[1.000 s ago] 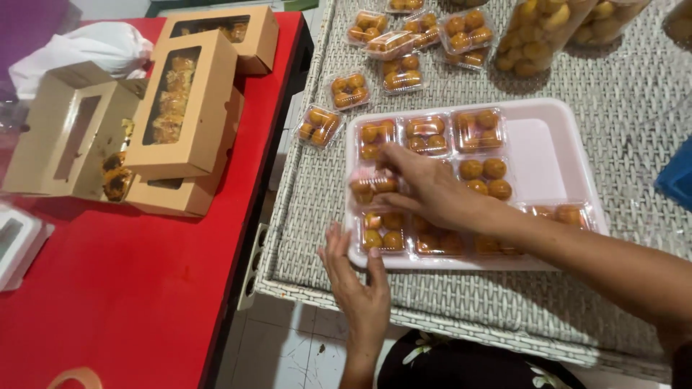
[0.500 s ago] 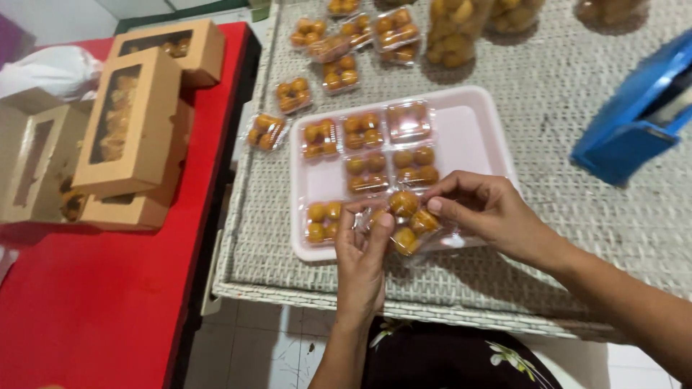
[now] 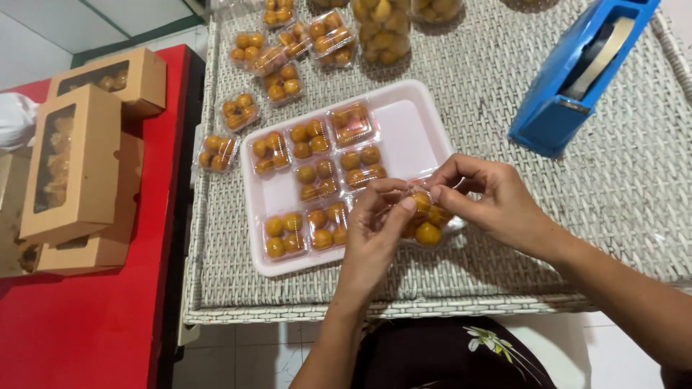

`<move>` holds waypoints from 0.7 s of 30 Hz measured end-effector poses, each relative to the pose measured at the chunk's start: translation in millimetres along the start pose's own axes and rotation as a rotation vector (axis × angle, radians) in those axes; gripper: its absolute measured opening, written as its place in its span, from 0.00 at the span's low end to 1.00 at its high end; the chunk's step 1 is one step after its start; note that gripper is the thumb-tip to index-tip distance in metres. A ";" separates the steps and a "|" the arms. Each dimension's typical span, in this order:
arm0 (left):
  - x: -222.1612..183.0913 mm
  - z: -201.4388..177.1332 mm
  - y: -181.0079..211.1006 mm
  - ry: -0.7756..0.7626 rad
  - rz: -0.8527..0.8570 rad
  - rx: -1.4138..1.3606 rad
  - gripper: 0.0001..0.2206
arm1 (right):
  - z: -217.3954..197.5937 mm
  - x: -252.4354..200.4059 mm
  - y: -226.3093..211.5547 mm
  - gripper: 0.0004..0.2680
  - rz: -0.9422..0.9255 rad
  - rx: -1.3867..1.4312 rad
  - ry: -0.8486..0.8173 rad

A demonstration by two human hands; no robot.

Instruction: Sealing small plastic food containers with tape from a dispenser

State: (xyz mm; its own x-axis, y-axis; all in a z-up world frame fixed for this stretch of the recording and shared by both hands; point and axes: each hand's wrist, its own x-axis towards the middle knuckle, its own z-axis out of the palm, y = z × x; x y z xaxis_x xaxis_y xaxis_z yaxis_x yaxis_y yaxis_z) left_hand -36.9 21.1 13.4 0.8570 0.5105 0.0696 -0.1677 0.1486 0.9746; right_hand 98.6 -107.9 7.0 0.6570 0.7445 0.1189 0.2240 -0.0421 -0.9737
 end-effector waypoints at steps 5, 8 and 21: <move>6.7 6.4 -8.0 -0.009 0.036 0.000 0.05 | -2.7 -4.3 -13.6 0.02 -0.005 -0.034 0.011; 12.0 12.9 -10.2 0.102 0.043 -0.068 0.04 | -6.5 -9.2 -14.6 0.03 0.040 0.045 0.023; 0.7 26.0 -34.2 0.012 -0.088 -0.367 0.13 | -22.5 -45.5 23.7 0.05 0.110 0.226 0.258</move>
State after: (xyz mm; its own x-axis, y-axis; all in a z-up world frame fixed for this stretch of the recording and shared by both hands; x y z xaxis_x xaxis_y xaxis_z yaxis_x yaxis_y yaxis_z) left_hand -17.9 -5.6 -14.4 0.8704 0.4921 -0.0157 -0.2589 0.4845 0.8356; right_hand 90.3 -157.8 -17.1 0.8346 0.5501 0.0281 -0.0042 0.0573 -0.9984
